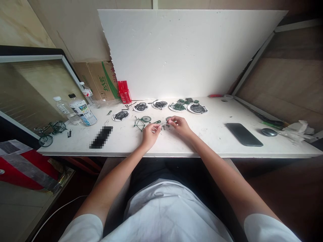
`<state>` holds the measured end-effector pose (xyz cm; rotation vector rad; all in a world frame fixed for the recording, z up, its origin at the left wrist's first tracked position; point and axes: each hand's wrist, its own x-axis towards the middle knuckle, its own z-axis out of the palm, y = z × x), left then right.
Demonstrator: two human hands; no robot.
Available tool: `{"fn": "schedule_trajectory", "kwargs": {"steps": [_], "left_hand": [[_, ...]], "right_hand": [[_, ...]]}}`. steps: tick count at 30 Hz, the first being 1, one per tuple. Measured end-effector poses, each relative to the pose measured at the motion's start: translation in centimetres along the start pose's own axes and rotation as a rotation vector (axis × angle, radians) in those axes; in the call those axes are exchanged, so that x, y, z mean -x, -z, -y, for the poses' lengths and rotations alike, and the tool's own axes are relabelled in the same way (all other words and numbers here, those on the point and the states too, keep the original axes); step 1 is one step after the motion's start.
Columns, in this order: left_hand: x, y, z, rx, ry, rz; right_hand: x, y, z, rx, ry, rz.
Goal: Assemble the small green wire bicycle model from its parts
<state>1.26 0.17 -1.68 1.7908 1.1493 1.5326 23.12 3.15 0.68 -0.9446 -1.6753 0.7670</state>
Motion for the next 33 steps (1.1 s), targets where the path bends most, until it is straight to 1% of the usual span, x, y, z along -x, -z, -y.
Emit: {"fn": "schedule_trajectory", "kwargs": {"steps": [14, 19, 27, 33], "left_hand": [[0.05, 0.04, -0.36, -0.026, -0.018, 0.013], [0.01, 0.0, -0.14, -0.029, -0.02, 0.022], [-0.04, -0.12, 0.25, -0.02, -0.041, 0.034], [-0.03, -0.13, 0.29, -0.015, -0.045, 0.045]], "right_hand": [[0.1, -0.17, 0.62, 0.018, -0.016, 0.021], [0.05, -0.17, 0.78, 0.02, -0.051, 0.035], [0.09, -0.2, 1.0, 0.014, -0.06, 0.04], [-0.01, -0.24, 0.72, 0.024, -0.075, 0.061]]}}
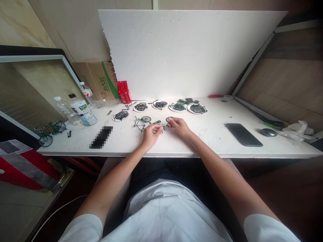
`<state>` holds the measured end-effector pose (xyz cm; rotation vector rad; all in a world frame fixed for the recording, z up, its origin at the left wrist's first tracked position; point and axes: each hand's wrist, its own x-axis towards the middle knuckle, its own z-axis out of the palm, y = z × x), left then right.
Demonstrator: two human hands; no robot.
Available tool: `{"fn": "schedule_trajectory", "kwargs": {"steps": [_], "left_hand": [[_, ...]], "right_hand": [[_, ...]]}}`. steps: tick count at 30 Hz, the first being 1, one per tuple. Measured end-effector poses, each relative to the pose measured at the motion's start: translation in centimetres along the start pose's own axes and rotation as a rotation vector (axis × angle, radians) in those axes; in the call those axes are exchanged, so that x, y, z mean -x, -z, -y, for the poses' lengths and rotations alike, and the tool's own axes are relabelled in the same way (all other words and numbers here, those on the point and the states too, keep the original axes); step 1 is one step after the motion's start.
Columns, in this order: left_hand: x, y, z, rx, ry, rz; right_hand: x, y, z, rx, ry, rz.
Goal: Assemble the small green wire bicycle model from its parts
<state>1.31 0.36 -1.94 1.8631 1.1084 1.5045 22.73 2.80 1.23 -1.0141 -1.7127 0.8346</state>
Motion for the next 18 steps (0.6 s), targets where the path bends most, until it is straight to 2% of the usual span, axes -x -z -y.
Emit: {"fn": "schedule_trajectory", "kwargs": {"steps": [9, 18], "left_hand": [[0.03, -0.08, 0.16, -0.01, 0.004, -0.01], [-0.02, 0.04, 0.05, -0.027, -0.014, -0.008]], "right_hand": [[0.27, -0.01, 0.21, -0.083, 0.06, 0.087], [0.26, 0.1, 0.54, -0.17, 0.042, 0.126]]}}
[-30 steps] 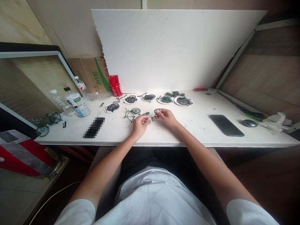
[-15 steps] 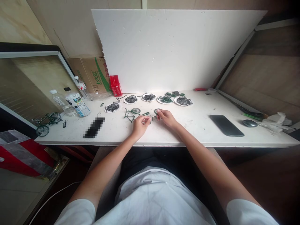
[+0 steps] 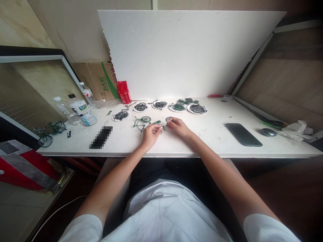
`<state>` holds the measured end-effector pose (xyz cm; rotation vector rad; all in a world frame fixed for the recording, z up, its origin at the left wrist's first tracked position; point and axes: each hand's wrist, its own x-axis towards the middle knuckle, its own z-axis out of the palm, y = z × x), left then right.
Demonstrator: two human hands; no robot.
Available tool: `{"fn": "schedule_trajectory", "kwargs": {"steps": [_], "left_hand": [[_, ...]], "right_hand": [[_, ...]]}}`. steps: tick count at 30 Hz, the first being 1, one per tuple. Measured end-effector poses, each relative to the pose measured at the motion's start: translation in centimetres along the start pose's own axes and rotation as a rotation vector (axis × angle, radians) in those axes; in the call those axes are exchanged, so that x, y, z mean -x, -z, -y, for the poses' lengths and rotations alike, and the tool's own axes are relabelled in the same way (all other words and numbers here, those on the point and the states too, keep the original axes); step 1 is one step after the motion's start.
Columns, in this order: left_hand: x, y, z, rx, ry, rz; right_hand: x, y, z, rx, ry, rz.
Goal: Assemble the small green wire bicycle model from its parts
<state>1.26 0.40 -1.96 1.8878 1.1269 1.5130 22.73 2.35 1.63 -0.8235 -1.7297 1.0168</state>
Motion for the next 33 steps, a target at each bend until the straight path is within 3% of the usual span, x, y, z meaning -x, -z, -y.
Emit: {"fn": "schedule_trajectory", "kwargs": {"steps": [11, 20, 33], "left_hand": [[-0.03, -0.05, -0.23, 0.017, 0.014, 0.004], [-0.05, -0.12, -0.07, 0.028, 0.01, 0.009], [0.09, -0.13, 0.24, 0.033, 0.001, 0.024]], "right_hand": [[-0.17, 0.08, -0.24, 0.012, 0.013, 0.002], [-0.02, 0.08, 0.12, 0.094, -0.08, -0.014], [-0.2, 0.36, -0.05, -0.028, -0.073, 0.017]]}}
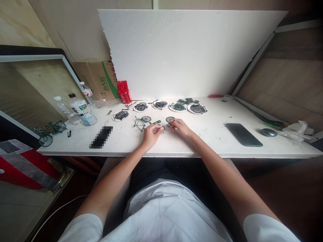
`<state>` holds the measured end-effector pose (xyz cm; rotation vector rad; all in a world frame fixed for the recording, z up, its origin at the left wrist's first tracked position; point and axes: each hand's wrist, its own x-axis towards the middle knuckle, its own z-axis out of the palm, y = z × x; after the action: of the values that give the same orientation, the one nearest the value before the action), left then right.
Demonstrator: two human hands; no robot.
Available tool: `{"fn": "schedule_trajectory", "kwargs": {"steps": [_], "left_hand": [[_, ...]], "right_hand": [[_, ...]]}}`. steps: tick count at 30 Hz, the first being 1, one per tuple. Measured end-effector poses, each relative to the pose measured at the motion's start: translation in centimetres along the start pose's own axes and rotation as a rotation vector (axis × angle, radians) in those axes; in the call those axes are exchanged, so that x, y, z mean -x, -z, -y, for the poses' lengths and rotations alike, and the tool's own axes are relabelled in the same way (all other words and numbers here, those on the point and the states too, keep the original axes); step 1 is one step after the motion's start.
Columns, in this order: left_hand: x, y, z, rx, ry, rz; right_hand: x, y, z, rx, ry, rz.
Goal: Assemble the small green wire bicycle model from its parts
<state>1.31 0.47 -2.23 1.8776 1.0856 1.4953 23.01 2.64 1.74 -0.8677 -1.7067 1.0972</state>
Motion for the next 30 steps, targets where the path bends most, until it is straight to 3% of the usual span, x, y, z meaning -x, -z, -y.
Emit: {"fn": "schedule_trajectory", "kwargs": {"steps": [9, 30], "left_hand": [[0.01, 0.0, 0.26, 0.012, 0.003, 0.019], [0.23, 0.12, -0.7, -0.054, -0.04, 0.031]], "right_hand": [[0.22, -0.11, 0.35, -0.004, -0.01, 0.051], [0.42, -0.5, 0.43, -0.002, -0.012, 0.004]]}}
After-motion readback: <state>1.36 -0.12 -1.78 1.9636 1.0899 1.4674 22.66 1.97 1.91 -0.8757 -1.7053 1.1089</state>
